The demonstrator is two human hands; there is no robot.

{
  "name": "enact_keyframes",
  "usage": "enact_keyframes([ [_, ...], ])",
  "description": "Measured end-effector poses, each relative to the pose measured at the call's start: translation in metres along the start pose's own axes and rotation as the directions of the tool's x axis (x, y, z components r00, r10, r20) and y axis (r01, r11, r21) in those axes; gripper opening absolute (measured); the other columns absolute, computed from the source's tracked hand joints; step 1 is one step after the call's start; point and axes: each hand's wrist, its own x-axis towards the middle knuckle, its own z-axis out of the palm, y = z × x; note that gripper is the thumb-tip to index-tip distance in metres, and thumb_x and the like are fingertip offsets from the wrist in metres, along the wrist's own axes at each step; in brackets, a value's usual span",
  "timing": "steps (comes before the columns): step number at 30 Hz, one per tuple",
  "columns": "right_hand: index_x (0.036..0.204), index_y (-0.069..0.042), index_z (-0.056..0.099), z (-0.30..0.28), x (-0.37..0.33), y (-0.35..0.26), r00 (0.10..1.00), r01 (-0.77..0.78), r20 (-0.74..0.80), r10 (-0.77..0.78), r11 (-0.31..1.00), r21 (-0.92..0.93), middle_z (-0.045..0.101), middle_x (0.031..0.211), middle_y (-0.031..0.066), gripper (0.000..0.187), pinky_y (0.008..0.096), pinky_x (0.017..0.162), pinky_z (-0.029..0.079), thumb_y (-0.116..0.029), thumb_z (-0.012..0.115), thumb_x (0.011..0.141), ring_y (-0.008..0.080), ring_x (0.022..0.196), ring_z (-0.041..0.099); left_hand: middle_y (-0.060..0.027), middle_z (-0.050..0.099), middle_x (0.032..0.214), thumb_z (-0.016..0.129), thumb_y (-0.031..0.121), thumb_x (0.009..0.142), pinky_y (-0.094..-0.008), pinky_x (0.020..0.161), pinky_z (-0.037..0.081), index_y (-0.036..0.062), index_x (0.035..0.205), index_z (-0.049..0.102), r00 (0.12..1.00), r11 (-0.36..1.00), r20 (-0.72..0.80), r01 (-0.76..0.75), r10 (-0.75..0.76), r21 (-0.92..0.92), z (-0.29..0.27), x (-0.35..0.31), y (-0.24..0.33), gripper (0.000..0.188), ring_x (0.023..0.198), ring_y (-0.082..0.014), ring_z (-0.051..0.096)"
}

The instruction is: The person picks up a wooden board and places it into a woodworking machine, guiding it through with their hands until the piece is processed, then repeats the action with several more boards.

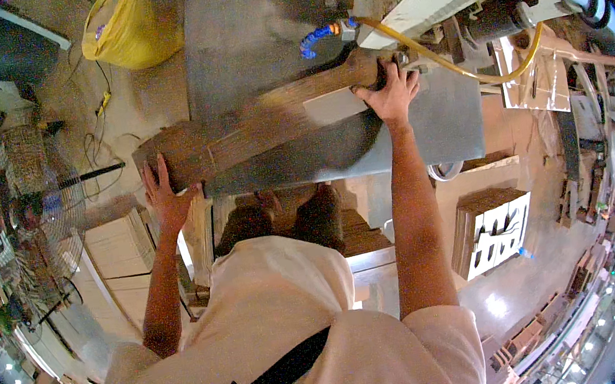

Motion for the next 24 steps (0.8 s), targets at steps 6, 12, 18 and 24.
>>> enact_keyframes([
  [6,0.133,-0.02,0.048,-0.002,-0.002,0.003,0.998,-0.042,0.048,0.041,0.999,0.006,0.044,0.134,0.0193,0.098,0.0665,0.106,0.013,-0.064,0.077,0.05,0.0541,0.13,0.022,-0.0214,0.015,0.153,0.08,0.042,0.067,-0.0631,0.103,0.022,0.0251,0.15,0.022,0.996,0.995,-0.041,0.085,-0.083,0.053,0.007,-0.019,0.015,0.103,0.141,-0.0391,0.018],
  [12,0.132,-0.016,0.051,-0.004,0.009,0.013,0.992,0.045,0.118,-0.05,0.998,0.046,0.046,0.133,0.02,0.097,0.067,0.106,0.012,-0.062,0.078,0.051,0.0551,0.131,0.019,-0.0213,0.017,0.153,0.079,0.046,0.069,-0.0608,0.107,0.018,0.0276,0.15,0.023,0.984,0.989,-0.099,0.149,-0.148,0.004,0.02,-0.054,0.029,0.1,0.14,-0.0406,0.019],
  [18,0.124,-0.017,0.055,0.0,0.027,0.041,0.98,0.175,0.11,-0.167,0.982,-0.069,0.052,0.119,0.0125,0.087,0.0552,0.105,0.021,-0.053,0.081,0.049,0.0407,0.118,0.037,-0.0209,0.019,0.152,0.079,0.047,0.067,-0.0617,0.104,0.02,0.0237,0.149,0.026,0.953,0.959,-0.12,0.283,-0.278,0.028,0.037,-0.118,0.072,0.101,0.139,-0.0396,0.022],
  [24,0.126,-0.013,0.056,0.0,0.046,0.054,0.949,0.243,0.205,-0.24,0.97,0.011,0.051,0.126,0.0185,0.091,0.0608,0.106,0.015,-0.057,0.08,0.05,0.0485,0.127,0.024,-0.0211,0.021,0.152,0.08,0.043,0.066,-0.0597,0.105,0.02,0.0239,0.149,0.028,0.909,0.924,-0.171,0.381,-0.379,-0.021,0.052,-0.157,0.111,0.1,0.139,-0.0394,0.022],
])
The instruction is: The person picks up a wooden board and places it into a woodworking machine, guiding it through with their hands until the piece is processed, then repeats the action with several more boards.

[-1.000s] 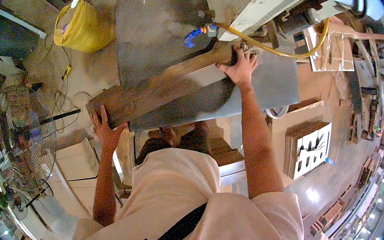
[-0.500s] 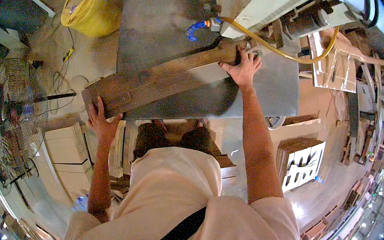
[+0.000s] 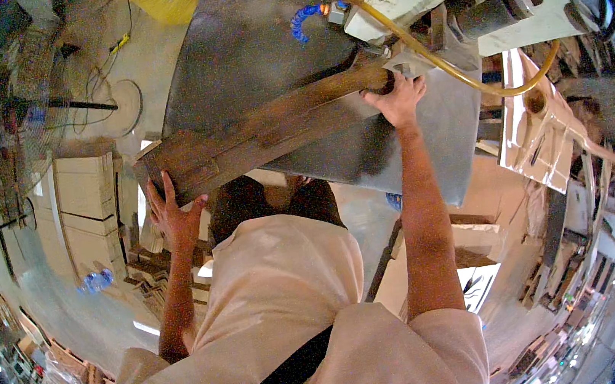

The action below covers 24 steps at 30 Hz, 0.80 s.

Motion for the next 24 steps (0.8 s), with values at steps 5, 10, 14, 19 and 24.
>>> enact_keyframes([
  [5,0.128,-0.019,0.055,0.001,0.01,0.019,0.982,0.152,-0.103,-0.158,0.986,-0.066,0.055,0.116,0.0131,0.088,0.0502,0.103,0.025,-0.051,0.08,0.05,0.036,0.114,0.042,-0.0206,0.021,0.152,0.08,0.04,0.067,-0.0603,0.105,0.02,0.0238,0.149,0.029,0.998,0.997,-0.003,0.069,-0.069,-0.022,0.004,-0.029,0.019,0.098,0.139,-0.0391,0.022],
  [10,0.129,-0.018,0.055,0.007,0.019,0.029,0.984,0.159,-0.058,-0.168,0.978,-0.132,0.056,0.116,0.0127,0.087,0.048,0.102,0.026,-0.05,0.08,0.052,0.0355,0.114,0.044,-0.0198,0.02,0.152,0.08,0.041,0.068,-0.0622,0.104,0.02,0.0241,0.148,0.029,0.993,0.993,-0.023,0.118,-0.119,-0.027,0.007,-0.048,0.03,0.097,0.139,-0.0387,0.022],
  [14,0.128,-0.016,0.056,0.006,0.026,0.034,0.961,0.239,-0.124,-0.249,0.967,-0.087,0.061,0.11,0.0144,0.085,0.0453,0.099,0.031,-0.049,0.079,0.054,0.0342,0.109,0.05,-0.0195,0.019,0.153,0.08,0.042,0.066,-0.0628,0.104,0.021,0.0243,0.148,0.029,0.989,0.989,-0.032,0.144,-0.145,-0.037,0.013,-0.062,0.037,0.098,0.14,-0.0382,0.022],
  [19,0.107,-0.009,0.069,-0.001,0.039,0.033,0.965,0.259,0.004,-0.262,0.952,-0.165,0.068,0.098,0.0175,0.061,0.0423,0.09,0.042,-0.047,0.078,0.06,0.0325,0.1,0.062,-0.0189,0.018,0.153,0.08,0.043,0.067,-0.0628,0.105,0.02,0.0239,0.148,0.03,0.98,0.979,-0.004,0.197,-0.197,-0.047,0.012,-0.071,0.054,0.097,0.14,-0.0373,0.022],
  [24,0.104,-0.006,0.069,0.002,0.05,0.051,0.975,0.187,0.126,-0.186,0.982,0.003,0.069,0.099,0.0173,0.058,0.0376,0.087,0.046,-0.048,0.074,0.066,0.0316,0.098,0.064,-0.0189,0.017,0.154,0.08,0.043,0.067,-0.0618,0.106,0.017,0.0229,0.148,0.03,0.98,0.979,-0.022,0.194,-0.196,-0.065,0.011,-0.072,0.066,0.097,0.14,-0.0372,0.021],
])
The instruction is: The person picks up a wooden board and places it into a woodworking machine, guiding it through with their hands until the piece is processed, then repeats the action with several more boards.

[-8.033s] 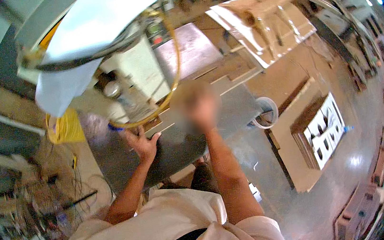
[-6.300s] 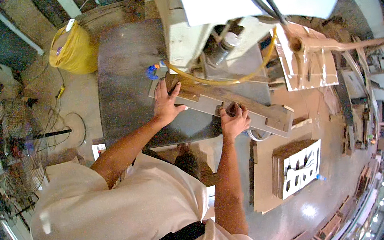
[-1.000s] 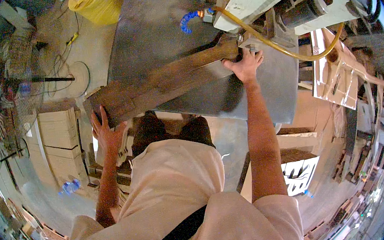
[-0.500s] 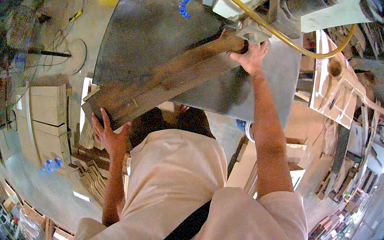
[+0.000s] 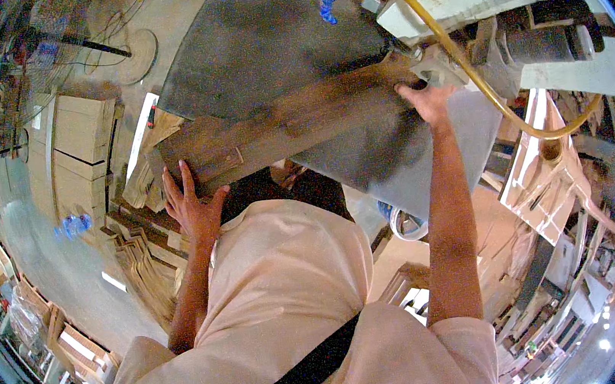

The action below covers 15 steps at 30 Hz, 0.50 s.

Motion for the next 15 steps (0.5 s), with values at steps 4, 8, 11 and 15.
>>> enact_keyframes([
  [4,0.106,-0.003,0.068,-0.037,-0.001,-0.039,0.976,-0.142,0.192,0.099,0.964,0.226,0.069,0.1,0.0182,0.063,0.0369,0.089,0.045,-0.052,0.073,0.067,0.0305,0.1,0.064,-0.0205,0.017,0.153,0.08,0.042,0.067,-0.0616,0.106,0.016,0.0224,0.148,0.03,1.0,0.999,0.016,0.026,-0.026,-0.021,0.0,0.0,0.005,0.097,0.141,-0.0377,0.021],
  [8,0.109,-0.002,0.066,-0.039,0.003,-0.033,0.925,-0.281,0.347,0.153,0.891,0.357,0.067,0.108,0.0198,0.072,0.0367,0.092,0.044,-0.06,0.07,0.067,0.0305,0.107,0.062,-0.0214,0.018,0.153,0.08,0.041,0.066,-0.0623,0.105,0.017,0.022,0.147,0.032,1.0,1.0,-0.012,-0.006,0.006,-0.031,0.005,0.007,0.007,0.096,0.14,-0.0384,0.021],
  [11,0.113,0.001,0.064,-0.04,0.004,-0.033,0.935,-0.267,0.328,0.133,0.874,0.406,0.064,0.115,0.0204,0.078,0.0355,0.095,0.041,-0.063,0.068,0.068,0.0312,0.113,0.058,-0.0218,0.02,0.152,0.081,0.041,0.065,-0.0641,0.104,0.018,0.0222,0.146,0.033,1.0,0.999,-0.012,-0.014,0.014,-0.034,0.001,0.017,0.015,0.096,0.14,-0.0384,0.022],
  [15,0.121,0.001,0.059,-0.025,0.014,-0.013,0.924,-0.251,0.369,0.1,0.886,0.389,0.058,0.126,0.0167,0.083,0.0332,0.101,0.036,-0.065,0.064,0.071,0.0271,0.121,0.052,-0.0221,0.022,0.151,0.081,0.043,0.063,-0.0673,0.102,0.021,0.023,0.146,0.034,0.999,0.998,-0.016,-0.036,0.035,-0.046,0.004,0.033,0.016,0.097,0.14,-0.0378,0.023],
])
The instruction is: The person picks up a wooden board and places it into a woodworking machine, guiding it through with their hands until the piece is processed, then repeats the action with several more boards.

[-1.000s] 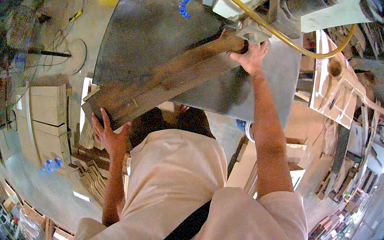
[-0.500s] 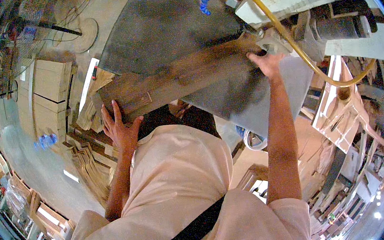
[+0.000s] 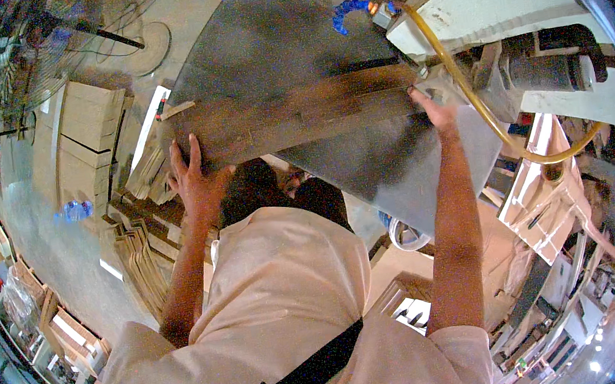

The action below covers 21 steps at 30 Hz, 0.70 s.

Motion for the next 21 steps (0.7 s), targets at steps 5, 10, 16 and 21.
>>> enact_keyframes([
  [5,0.126,-0.004,0.058,0.01,0.037,0.072,0.998,-0.063,-0.027,0.063,0.998,-0.017,0.055,0.131,0.008,0.076,0.0305,0.104,0.032,-0.061,0.063,0.077,0.019,0.123,0.047,-0.0223,0.023,0.15,0.081,0.045,0.063,-0.0684,0.1,0.022,0.0236,0.145,0.036,0.997,0.996,0.022,-0.073,0.072,0.051,0.002,0.032,0.004,0.096,0.14,-0.0378,0.024],
  [10,0.118,-0.004,0.063,0.019,0.049,0.132,0.968,-0.017,-0.249,-0.028,0.984,-0.177,0.058,0.125,0.0054,0.064,0.0334,0.103,0.035,-0.052,0.069,0.077,0.0191,0.116,0.051,-0.0223,0.026,0.149,0.081,0.046,0.061,-0.0691,0.101,0.02,0.0241,0.144,0.038,0.986,0.985,0.043,-0.165,0.163,0.05,0.005,0.075,0.007,0.096,0.139,-0.0377,0.025],
  [16,0.105,-0.006,0.068,0.01,0.019,0.109,0.902,0.025,-0.424,-0.075,0.992,-0.124,0.063,0.117,0.0097,0.064,0.0403,0.103,0.035,-0.057,0.075,0.067,0.0276,0.115,0.054,-0.0199,0.032,0.146,0.081,0.047,0.059,-0.0693,0.103,0.019,0.0271,0.14,0.043,0.945,0.944,0.027,-0.328,0.327,0.027,0.014,0.132,0.016,0.092,0.137,-0.036,0.028],
  [21,0.121,-0.009,0.059,-0.009,-0.028,0.049,0.878,-0.281,-0.454,0.153,0.932,-0.23,0.056,0.126,0.0136,0.078,0.0456,0.108,0.027,-0.059,0.075,0.063,0.03,0.126,0.042,-0.0153,0.033,0.147,0.08,0.048,0.06,-0.0696,0.102,0.019,0.032,0.139,0.046,0.929,0.926,0.048,-0.371,0.368,0.07,0.022,0.164,0.035,0.087,0.138,-0.0327,0.026],
])
